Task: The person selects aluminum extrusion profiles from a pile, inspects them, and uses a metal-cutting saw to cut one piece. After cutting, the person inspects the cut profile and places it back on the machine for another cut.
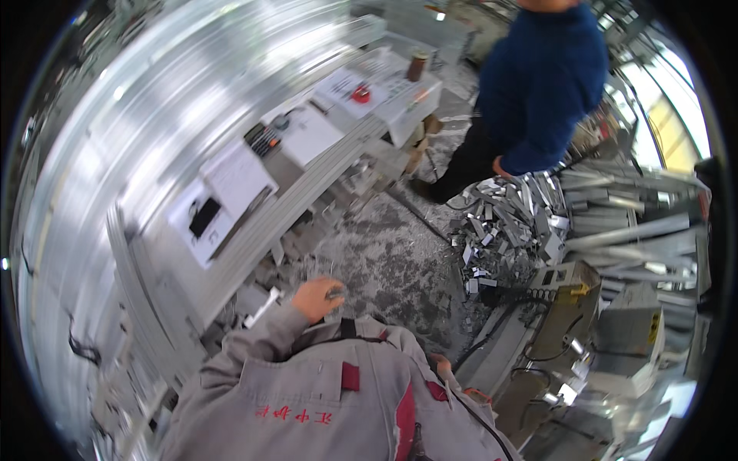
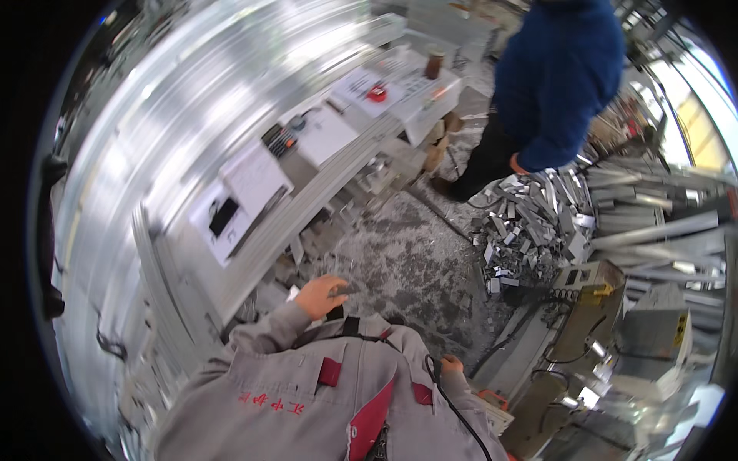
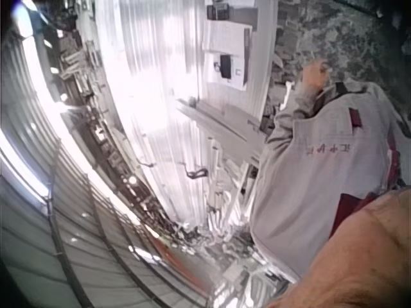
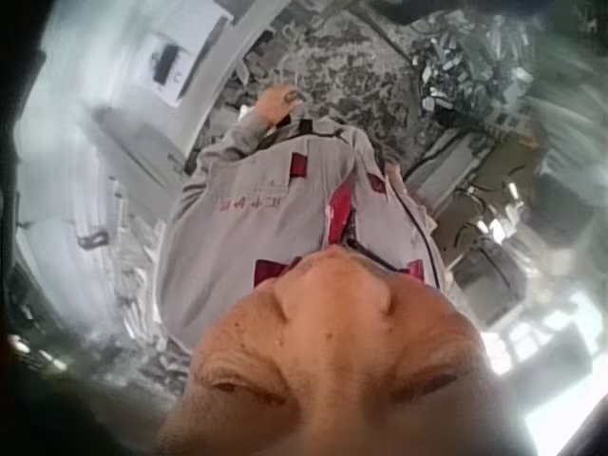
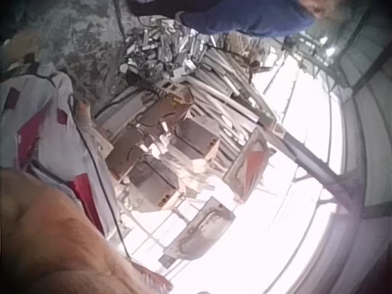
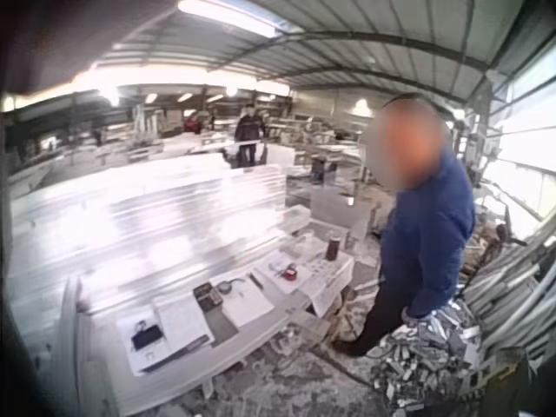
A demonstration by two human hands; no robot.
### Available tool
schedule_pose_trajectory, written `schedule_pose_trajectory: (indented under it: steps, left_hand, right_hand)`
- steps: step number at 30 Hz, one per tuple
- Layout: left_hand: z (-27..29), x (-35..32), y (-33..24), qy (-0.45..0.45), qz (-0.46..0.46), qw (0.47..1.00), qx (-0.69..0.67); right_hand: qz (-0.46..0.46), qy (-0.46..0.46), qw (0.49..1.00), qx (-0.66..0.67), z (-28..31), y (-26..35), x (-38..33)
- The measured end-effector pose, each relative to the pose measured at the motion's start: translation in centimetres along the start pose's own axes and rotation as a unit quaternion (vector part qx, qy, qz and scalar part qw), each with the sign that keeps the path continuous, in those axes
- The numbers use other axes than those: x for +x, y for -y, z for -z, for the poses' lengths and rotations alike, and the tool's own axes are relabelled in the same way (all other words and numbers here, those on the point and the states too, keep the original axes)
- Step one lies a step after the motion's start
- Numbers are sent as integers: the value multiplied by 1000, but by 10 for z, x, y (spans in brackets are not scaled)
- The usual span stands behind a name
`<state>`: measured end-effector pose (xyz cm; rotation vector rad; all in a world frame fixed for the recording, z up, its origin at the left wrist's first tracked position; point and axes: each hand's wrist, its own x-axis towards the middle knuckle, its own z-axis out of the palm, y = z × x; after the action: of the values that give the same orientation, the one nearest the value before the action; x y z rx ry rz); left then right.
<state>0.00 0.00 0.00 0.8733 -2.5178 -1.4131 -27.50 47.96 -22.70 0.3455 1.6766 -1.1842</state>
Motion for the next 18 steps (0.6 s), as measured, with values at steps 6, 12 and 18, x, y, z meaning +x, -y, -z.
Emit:
schedule_pose_trajectory:
  steps: [6, 12, 18]
  left_hand:
    - [20, -33, 15, -30, 42, 997, -60]
    - [45, -55, 41, -18, 101, 989, -110]
    - [39, -65, 64, -52, 110, 980, -155]
  right_hand:
    - [96, 26, 980, -173, -1, 2, 21]
    - [102, -13, 928, -357, -27, 35, -2]
    - [145, 83, 949, -267, -9, -11, 53]
